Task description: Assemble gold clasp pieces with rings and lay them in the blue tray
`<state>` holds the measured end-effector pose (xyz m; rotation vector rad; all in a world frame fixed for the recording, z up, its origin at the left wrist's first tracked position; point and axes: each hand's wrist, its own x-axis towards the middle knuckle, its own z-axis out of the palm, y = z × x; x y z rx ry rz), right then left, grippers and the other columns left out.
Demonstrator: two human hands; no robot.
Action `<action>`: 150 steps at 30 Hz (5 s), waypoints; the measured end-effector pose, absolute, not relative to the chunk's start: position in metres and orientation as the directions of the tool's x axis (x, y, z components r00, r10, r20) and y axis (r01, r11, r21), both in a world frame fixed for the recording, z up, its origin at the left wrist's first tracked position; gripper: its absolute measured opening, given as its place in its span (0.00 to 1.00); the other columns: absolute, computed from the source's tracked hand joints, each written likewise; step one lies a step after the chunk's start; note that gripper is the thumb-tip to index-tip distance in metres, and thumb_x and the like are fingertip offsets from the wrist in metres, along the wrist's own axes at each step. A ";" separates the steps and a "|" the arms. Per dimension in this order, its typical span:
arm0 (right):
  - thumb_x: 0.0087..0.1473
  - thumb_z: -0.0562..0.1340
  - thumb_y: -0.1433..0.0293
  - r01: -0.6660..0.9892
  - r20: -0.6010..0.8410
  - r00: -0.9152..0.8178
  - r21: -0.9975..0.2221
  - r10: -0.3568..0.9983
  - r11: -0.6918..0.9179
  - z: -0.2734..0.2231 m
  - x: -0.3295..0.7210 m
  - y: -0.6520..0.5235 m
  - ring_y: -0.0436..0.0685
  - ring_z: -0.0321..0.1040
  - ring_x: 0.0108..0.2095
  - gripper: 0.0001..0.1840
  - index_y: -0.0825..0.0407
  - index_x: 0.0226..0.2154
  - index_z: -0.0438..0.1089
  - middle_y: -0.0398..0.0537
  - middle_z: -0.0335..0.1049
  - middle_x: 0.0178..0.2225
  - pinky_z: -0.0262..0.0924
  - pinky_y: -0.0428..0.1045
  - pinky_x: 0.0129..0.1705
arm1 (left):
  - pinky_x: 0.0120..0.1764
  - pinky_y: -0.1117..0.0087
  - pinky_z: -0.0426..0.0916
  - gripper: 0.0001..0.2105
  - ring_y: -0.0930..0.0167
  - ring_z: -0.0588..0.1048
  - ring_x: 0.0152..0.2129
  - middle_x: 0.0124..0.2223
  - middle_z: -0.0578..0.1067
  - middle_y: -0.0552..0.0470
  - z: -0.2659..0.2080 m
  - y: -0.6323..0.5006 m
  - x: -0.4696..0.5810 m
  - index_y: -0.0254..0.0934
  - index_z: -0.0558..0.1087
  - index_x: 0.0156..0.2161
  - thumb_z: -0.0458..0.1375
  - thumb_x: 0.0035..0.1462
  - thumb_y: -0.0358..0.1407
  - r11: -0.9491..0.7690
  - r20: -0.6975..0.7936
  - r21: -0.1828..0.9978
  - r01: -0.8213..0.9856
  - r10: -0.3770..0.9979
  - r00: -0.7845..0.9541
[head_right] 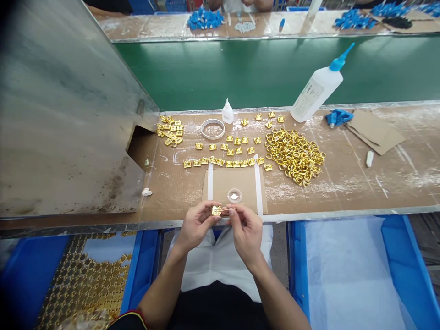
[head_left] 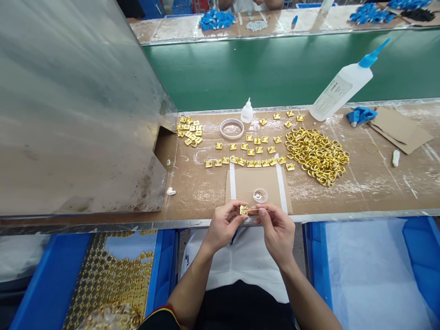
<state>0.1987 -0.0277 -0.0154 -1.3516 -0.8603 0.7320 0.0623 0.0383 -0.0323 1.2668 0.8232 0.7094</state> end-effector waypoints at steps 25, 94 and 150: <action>0.66 0.63 0.61 0.035 0.084 0.505 -0.996 0.859 0.076 -0.013 0.200 -0.028 0.57 0.81 0.31 0.11 0.49 0.37 0.76 0.48 0.82 0.32 0.78 0.48 0.28 | 0.31 0.73 0.69 0.15 0.71 0.74 0.27 0.31 0.75 0.51 -0.031 0.038 0.062 0.33 0.76 0.46 0.64 0.59 0.42 0.154 -0.134 0.988 0.010 0.830 0.542; 0.67 0.58 0.70 0.308 0.267 0.409 -0.940 0.873 0.143 -0.010 0.204 -0.027 0.50 0.73 0.23 0.10 0.47 0.37 0.74 0.45 0.78 0.33 0.72 0.45 0.23 | 0.34 0.72 0.73 0.16 0.69 0.78 0.29 0.34 0.78 0.47 -0.037 0.038 0.062 0.32 0.76 0.47 0.65 0.59 0.42 0.140 -0.107 0.990 -0.022 0.839 0.534; 0.57 0.69 0.65 0.624 0.661 0.267 -0.673 0.701 0.397 0.012 0.199 -0.011 0.59 0.76 0.32 0.04 0.48 0.34 0.79 0.49 0.80 0.32 0.70 0.53 0.36 | 0.39 0.68 0.70 0.10 0.68 0.74 0.32 0.34 0.77 0.50 -0.014 -0.041 -0.056 0.36 0.78 0.42 0.64 0.56 0.37 -0.029 0.028 1.000 0.010 0.990 0.139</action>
